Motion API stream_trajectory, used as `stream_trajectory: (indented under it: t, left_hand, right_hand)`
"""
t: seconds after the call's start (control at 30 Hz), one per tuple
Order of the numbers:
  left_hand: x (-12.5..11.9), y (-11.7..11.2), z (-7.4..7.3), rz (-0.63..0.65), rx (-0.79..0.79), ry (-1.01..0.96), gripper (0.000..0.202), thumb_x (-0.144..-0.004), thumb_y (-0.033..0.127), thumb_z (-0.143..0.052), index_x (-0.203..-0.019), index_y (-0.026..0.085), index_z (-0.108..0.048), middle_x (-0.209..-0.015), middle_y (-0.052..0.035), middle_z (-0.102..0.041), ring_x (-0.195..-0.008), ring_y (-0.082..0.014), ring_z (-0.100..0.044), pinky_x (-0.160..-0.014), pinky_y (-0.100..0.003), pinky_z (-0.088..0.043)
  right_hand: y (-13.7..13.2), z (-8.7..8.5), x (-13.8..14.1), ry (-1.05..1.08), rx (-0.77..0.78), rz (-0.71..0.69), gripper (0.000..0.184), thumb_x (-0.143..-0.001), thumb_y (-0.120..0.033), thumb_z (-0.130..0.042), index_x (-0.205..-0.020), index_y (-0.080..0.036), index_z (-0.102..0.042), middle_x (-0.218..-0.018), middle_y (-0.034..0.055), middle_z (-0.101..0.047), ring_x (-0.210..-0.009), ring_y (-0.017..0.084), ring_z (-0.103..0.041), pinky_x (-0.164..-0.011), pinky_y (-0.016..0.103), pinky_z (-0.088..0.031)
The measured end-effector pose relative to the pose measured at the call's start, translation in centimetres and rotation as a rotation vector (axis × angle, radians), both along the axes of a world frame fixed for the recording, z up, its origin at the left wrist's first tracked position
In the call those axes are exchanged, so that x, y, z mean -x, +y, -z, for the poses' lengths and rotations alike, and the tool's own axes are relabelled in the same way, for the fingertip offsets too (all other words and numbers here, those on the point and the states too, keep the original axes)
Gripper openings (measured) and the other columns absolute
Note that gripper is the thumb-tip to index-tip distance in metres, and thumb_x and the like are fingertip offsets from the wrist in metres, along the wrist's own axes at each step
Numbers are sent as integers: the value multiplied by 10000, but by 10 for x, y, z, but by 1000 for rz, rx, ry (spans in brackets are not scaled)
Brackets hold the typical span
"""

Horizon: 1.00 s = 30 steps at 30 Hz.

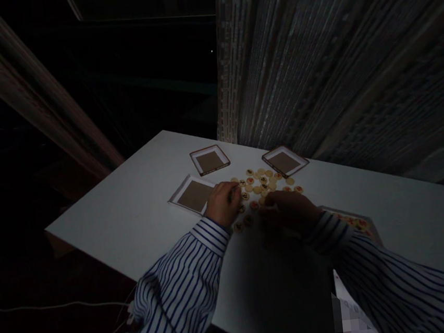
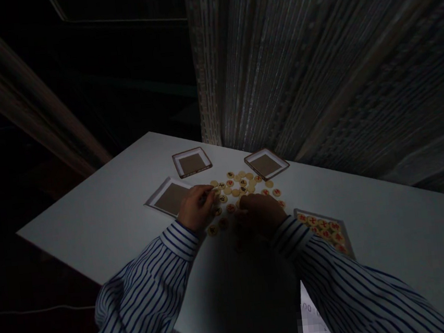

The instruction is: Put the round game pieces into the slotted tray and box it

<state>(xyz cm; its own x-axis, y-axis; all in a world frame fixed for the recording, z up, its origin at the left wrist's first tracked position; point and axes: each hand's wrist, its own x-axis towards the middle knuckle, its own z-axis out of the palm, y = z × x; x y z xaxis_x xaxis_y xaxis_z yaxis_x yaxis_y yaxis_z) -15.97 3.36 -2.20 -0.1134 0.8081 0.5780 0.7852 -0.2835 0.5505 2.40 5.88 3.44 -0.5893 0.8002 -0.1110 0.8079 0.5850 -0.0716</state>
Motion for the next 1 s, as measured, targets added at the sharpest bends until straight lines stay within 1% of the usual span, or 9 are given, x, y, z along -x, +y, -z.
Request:
stream_trajectory:
  t: [0.27, 0.4, 0.5, 0.6, 0.67, 0.77, 0.83, 0.9, 1.0]
  left_hand:
    - [-2, 0, 2, 11, -30, 14, 117, -801, 188, -530, -876, 156, -614, -829, -64, -658, -812, -175, -600, -758, -320, -497]
    - [-3, 0, 2, 17, -58, 20, 115, -796, 169, -532, -873, 154, -615, -828, -65, -660, -804, -172, -605, -756, -319, -500]
    - [-3, -1, 0, 32, -66, 9, 115, -796, 166, -534, -876, 153, -615, -829, -66, -661, -806, -170, -606, -752, -315, -502]
    - [-5, -4, -3, 45, -81, -13, 114, -801, 174, -528, -869, 152, -617, -824, -69, -662, -812, -172, -605, -757, -322, -500]
    - [-8, -6, -6, 65, -90, -30, 115, -802, 179, -528, -867, 152, -618, -825, -73, -663, -817, -173, -604, -761, -325, -498]
    - [-11, -8, -7, 113, -124, -62, 122, -783, 177, -548, -881, 149, -614, -835, -80, -664, -827, -172, -603, -758, -315, -497]
    - [-13, -9, -7, 157, -146, -76, 150, -766, 196, -574, -906, 154, -609, -856, -83, -662, -839, -173, -602, -759, -312, -497]
    - [-15, -10, -6, 211, -141, -68, 202, -749, 229, -600, -940, 164, -600, -890, -83, -657, -858, -178, -598, -762, -318, -496]
    - [-17, -10, -5, 272, -101, -19, 248, -743, 263, -604, -979, 187, -589, -928, -74, -651, -883, -181, -593, -773, -327, -490]
  right_hand:
    - [-3, -1, 19, -193, -13, 16, 238, -815, -301, -426, -872, -154, -605, -900, 109, -668, -819, 229, -618, -617, 287, -374]
    - [-3, 1, 19, -211, -16, 19, 232, -800, -290, -436, -883, -153, -605, -870, 109, -669, -780, 235, -626, -597, 288, -380]
    - [-1, 4, 14, -162, 1, 35, 210, -789, -278, -451, -868, -158, -605, -859, 102, -670, -764, 228, -622, -586, 283, -377]
    - [5, 8, 5, 6, 73, 88, 149, -742, -278, -518, -819, -183, -603, -800, 60, -667, -705, 187, -602, -559, 256, -367]
    - [12, 11, -2, 228, 138, 79, 108, -709, -278, -545, -756, -193, -591, -757, 25, -655, -672, 151, -578, -574, 242, -376]
    - [22, 10, -8, 521, 321, 119, 167, -667, -353, -566, -686, -187, -577, -663, 10, -622, -621, 145, -549, -558, 255, -393]
    - [24, 7, -9, 684, 445, 183, 230, -628, -409, -586, -665, -182, -574, -620, 3, -598, -594, 143, -531, -537, 262, -395]
    - [24, 3, -9, 808, 542, 249, 264, -598, -428, -604, -668, -174, -582, -600, -7, -578, -564, 128, -508, -526, 259, -387]
    - [21, 2, -9, 919, 662, 332, 287, -585, -427, -626, -691, -163, -590, -572, -26, -543, -516, 101, -467, -501, 244, -357]
